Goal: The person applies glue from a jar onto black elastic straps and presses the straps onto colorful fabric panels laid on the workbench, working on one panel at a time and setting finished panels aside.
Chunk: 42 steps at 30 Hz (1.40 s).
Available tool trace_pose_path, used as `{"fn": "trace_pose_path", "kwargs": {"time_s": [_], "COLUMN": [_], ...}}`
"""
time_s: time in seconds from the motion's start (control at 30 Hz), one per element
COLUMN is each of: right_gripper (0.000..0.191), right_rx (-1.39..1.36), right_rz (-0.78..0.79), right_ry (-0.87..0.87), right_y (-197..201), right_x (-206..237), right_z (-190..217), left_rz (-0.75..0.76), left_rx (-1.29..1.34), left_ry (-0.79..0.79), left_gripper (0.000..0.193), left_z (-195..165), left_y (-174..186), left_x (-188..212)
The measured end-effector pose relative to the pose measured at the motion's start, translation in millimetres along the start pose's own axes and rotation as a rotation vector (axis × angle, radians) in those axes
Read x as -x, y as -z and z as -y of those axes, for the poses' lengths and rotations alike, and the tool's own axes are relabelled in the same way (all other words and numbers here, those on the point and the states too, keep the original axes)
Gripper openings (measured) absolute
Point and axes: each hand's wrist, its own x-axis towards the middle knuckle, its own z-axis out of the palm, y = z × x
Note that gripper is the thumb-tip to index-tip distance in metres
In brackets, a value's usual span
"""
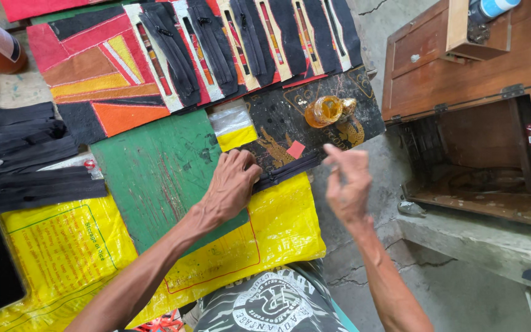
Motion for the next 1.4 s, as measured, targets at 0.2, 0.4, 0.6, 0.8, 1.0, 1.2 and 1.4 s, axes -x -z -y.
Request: {"fn": "trace_pose_path", "kwargs": {"time_s": [0.2, 0.4, 0.6, 0.8, 1.0, 1.2, 1.4], "right_gripper": [0.063, 0.072, 0.074, 0.072, 0.071, 0.063, 0.077], "right_rx": [-0.086, 0.071, -0.945, -0.198, -0.268, -0.295, -0.166], "right_rz": [0.199, 0.115, 0.121, 0.169, 0.263, 0.224, 0.479], "right_ry": [0.050, 0.071, -0.414, -0.040, -0.079, -0.070, 0.062], "right_y": [-36.5, -52.5, -48.8, -52.9, -56.2, -43.5, -22.5], "right_x": [13.8, 23.5, 30.9, 20.5, 22.1, 5.4, -29.7], "right_z": [32.8, 32.1, 19.3, 26.3, 24.6, 28.9, 43.9], "left_rz": [-0.090, -0.085, -0.052, 0.034, 0.020, -0.010, -0.068], "left_rx": [0.029, -0.033, -0.062, -0.181, -0.243, -0.232, -0.239], "left_ry": [0.079, 0.074, 0.046, 0.037, 0.043, -0.064, -0.214], "left_gripper": [0.020, 0.018, 0.019, 0.028, 0.024, 0.019, 0.021], "left_z": [-11.5, -11.6, -9.9, -15.4, -17.0, -22.0, -34.9], "left_y": [-7.3, -12.4, -16.4, -15.9, -13.8, -6.3, 7.1], "left_x": [10.1, 11.7, 15.3, 10.9, 4.8, 5.0, -3.3]}}
